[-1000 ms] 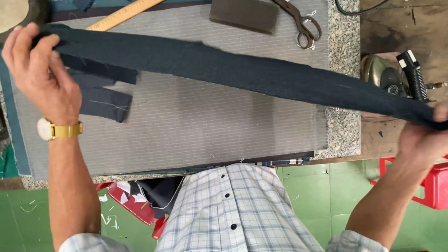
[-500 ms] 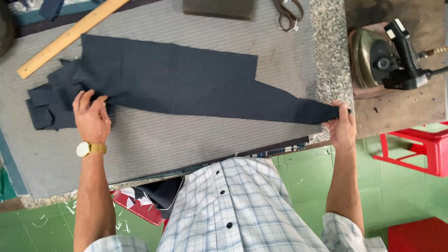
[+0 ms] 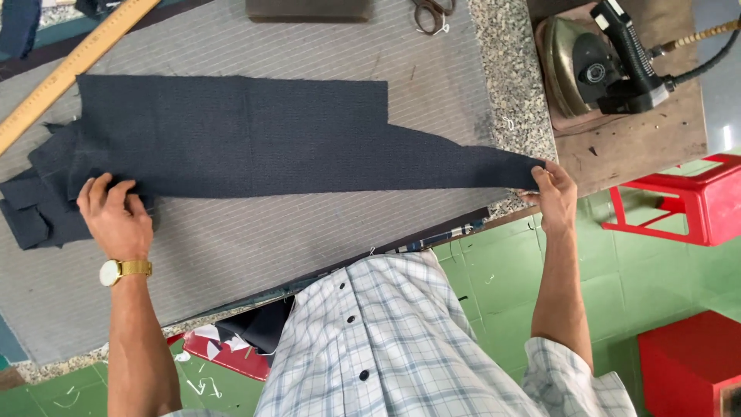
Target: Folding and cutting dark blue fabric pieces on a cutting table using scissors and a ruler for alignment.
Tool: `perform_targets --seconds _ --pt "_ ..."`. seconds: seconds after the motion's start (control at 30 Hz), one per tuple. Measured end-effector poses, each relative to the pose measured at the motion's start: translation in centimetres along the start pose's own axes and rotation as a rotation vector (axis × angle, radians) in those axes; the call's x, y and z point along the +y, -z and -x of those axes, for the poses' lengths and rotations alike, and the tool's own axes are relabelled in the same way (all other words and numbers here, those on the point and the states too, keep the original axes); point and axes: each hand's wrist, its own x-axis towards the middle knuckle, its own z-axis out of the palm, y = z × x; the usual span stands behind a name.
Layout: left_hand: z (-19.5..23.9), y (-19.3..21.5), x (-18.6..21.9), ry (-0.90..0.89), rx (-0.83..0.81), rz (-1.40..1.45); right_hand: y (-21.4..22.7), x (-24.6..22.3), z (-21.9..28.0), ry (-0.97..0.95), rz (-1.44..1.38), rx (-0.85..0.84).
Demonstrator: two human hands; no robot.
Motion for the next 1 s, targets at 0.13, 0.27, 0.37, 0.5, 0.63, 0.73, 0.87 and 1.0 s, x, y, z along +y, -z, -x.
perform_targets --seconds 0.13,0.27,0.37,0.5,0.63,0.73,0.87,1.0 --pt "0.3 -0.1 0.2 0.084 -0.007 0.023 -0.1 -1.3 1.4 -0.006 0.001 -0.085" --pt "0.0 -0.1 0.2 0.083 0.019 0.007 -0.3 -0.1 1.0 0.001 0.051 -0.097" --pt "0.2 0.0 0.2 0.109 0.008 0.007 0.0 0.1 0.5 0.003 0.021 -0.091" --pt "0.7 0.1 -0.1 0.153 -0.008 0.035 1.0 0.9 -0.6 0.019 0.068 -0.076" --pt "1.3 0.1 -0.2 0.157 -0.001 0.057 1.7 1.0 -0.8 -0.036 0.14 -0.069" --pt "1.1 0.4 0.2 0.163 0.011 0.089 2.4 1.5 -0.5 -0.047 0.22 -0.126" --pt "0.8 0.7 0.1 0.147 0.002 0.091 3.2 2.2 -0.7 -0.095 0.22 -0.142" --pt "0.6 0.7 0.1 0.142 0.015 0.079 3.6 2.7 -0.8 -0.09 0.227 -0.155"
